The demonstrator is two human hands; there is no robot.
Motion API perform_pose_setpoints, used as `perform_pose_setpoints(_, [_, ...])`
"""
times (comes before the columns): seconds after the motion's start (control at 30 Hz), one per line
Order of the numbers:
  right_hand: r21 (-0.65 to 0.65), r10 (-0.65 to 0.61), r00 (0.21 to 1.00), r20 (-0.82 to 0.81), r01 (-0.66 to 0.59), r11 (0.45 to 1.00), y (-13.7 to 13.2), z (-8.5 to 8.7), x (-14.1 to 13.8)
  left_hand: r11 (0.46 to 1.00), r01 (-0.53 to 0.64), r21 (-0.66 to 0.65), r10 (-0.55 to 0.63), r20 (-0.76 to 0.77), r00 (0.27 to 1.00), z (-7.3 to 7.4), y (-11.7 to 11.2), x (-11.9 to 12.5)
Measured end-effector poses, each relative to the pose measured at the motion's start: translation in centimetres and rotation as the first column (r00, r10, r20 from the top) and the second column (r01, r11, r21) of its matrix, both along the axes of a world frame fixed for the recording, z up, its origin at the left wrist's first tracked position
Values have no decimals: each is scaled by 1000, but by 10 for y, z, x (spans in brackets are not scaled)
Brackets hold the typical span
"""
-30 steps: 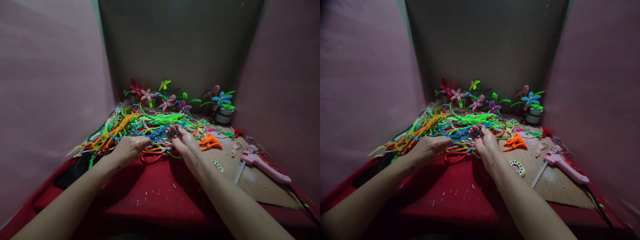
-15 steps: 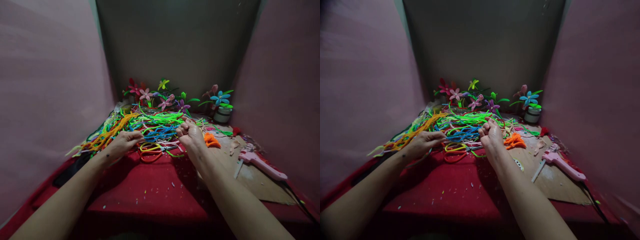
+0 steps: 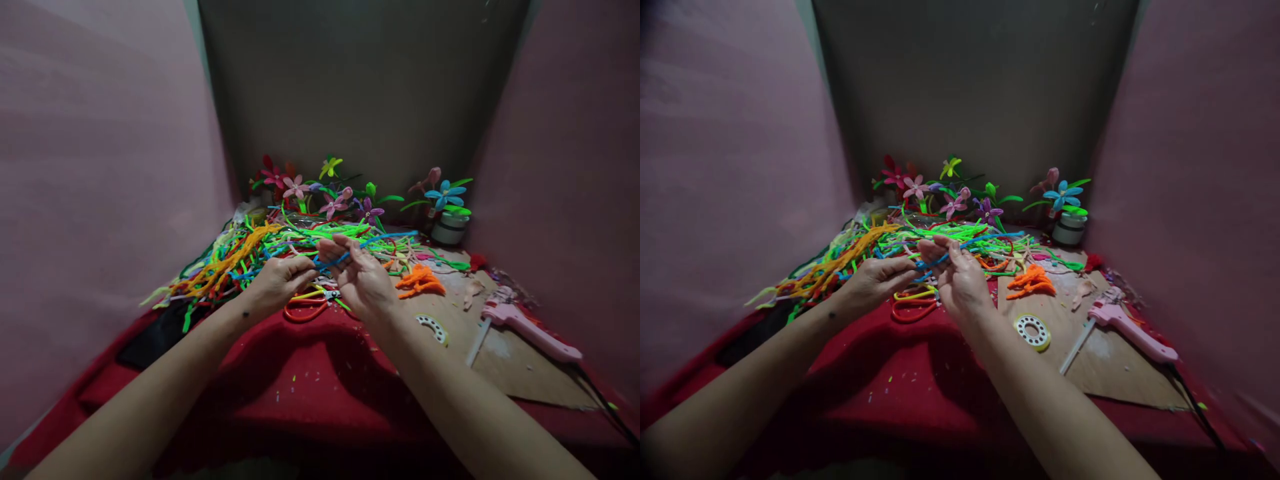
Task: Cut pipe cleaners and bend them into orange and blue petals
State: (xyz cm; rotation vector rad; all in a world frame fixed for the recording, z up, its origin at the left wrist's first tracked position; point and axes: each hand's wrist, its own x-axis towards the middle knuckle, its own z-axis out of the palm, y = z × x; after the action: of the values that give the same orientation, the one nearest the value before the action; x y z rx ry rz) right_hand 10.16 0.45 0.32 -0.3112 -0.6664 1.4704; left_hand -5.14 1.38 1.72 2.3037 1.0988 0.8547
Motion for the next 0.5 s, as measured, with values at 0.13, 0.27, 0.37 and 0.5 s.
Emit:
perform_pose_setpoints(0.13, [35, -17, 999, 35, 16, 999, -3, 8, 15, 994, 65, -90, -57, 91, 994, 4, -4, 6])
perform_pose_setpoints(0.27, [93, -91, 993, 72, 84, 992, -6, 12, 30, 971, 105, -215, -71, 158, 985, 12, -6, 14])
perform_pose_setpoints(0.37, [70, -137, 981, 137, 128, 989, -11, 12, 39, 929, 143, -340, -63, 236, 970, 15, -6, 20])
perform_pose_setpoints(0.5, [-33, -80, 953, 292, 93, 995, -19, 4, 43, 907, 127, -401, -8, 284, 959, 12, -8, 28])
